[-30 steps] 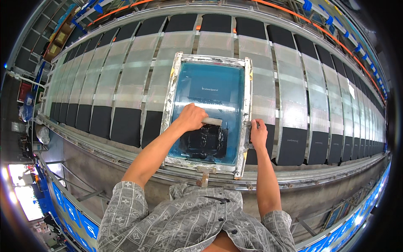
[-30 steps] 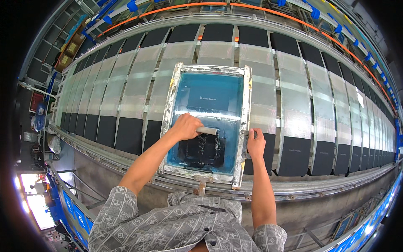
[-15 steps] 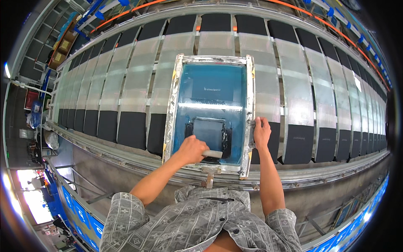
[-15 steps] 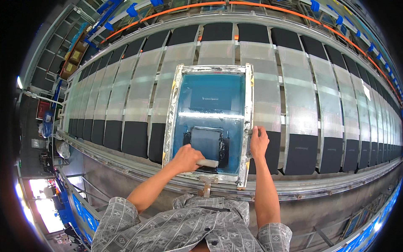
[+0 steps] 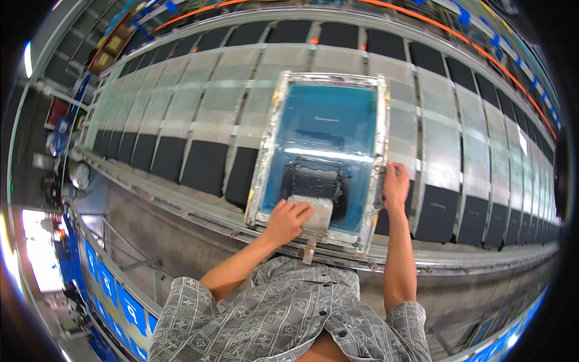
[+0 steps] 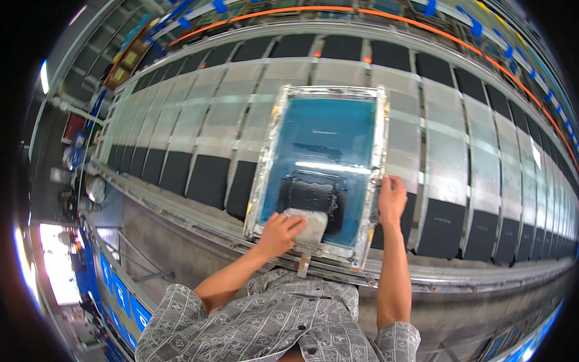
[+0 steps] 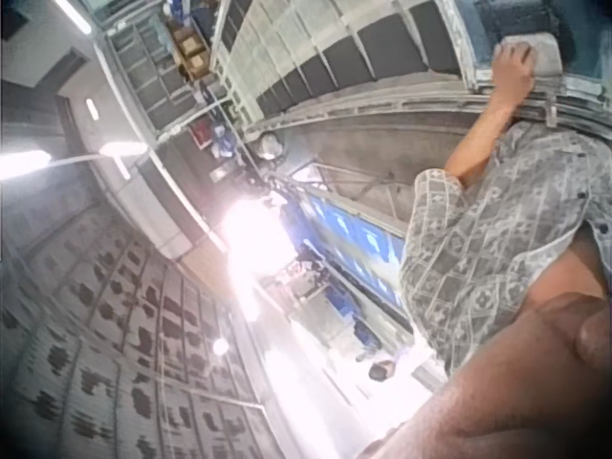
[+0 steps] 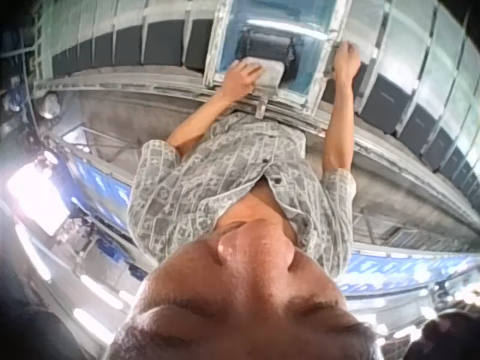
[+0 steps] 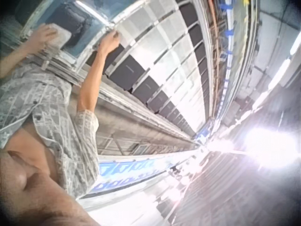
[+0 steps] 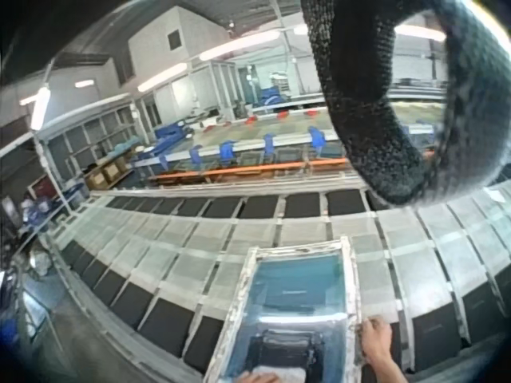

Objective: The person uses a squeegee to spread ink across a screen printing frame, repeatedly rolling the squeegee back and forth to distribute the ink evenly. The person moves the frame along a production line and continues the same spreading motion.

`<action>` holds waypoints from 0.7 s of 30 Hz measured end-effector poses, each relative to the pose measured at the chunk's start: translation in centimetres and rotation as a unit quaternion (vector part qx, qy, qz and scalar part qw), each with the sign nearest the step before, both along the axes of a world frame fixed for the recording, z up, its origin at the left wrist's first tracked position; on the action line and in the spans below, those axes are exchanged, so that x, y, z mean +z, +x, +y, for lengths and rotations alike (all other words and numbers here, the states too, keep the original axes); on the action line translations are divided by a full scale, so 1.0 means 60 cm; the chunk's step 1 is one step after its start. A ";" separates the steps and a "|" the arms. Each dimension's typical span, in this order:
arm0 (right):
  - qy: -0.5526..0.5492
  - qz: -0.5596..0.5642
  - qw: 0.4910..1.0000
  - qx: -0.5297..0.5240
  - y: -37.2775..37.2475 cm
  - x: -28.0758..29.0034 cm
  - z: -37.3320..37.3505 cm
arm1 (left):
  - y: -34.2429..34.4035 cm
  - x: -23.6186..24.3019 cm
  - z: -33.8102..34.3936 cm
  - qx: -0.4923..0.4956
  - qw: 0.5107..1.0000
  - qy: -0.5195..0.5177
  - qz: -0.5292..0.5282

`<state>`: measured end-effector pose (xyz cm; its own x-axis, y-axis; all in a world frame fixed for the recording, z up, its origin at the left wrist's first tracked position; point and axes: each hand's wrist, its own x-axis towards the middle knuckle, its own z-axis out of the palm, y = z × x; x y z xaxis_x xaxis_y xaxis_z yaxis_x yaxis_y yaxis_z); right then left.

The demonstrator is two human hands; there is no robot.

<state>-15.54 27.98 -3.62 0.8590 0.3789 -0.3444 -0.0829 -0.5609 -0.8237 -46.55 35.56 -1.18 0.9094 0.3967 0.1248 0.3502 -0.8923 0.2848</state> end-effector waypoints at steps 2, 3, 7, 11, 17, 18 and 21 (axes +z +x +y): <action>0.015 -0.024 1.000 -0.001 -0.017 0.013 0.020 | -0.032 0.017 -0.002 0.010 1.000 -0.010 -0.022; 0.010 -0.004 1.000 -0.001 -0.033 0.012 0.030 | -0.048 0.019 0.016 0.005 1.000 -0.008 -0.007; 0.059 -0.079 0.995 0.030 -0.149 -0.045 0.091 | -0.108 0.018 0.127 0.014 0.997 -0.024 0.070; 0.085 -0.051 0.995 0.025 -0.232 -0.050 0.150 | -0.181 0.032 0.201 0.024 0.990 -0.058 0.124; 0.038 -0.040 0.998 0.004 -0.260 -0.058 0.173 | -0.208 0.012 0.209 0.009 0.987 -0.080 0.136; 0.029 -0.075 0.997 0.014 -0.261 -0.062 0.174 | -0.202 0.022 0.219 -0.006 0.981 -0.107 0.159; 0.001 -0.075 0.997 0.013 -0.261 -0.062 0.179 | -0.175 0.036 0.276 -0.036 0.978 -0.141 0.151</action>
<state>-31.20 38.72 -7.34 0.8909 0.4016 -0.2120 0.0554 -0.5595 -0.8270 -57.07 52.09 0.98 0.9149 0.3097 -0.2590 0.3951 -0.8190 0.4162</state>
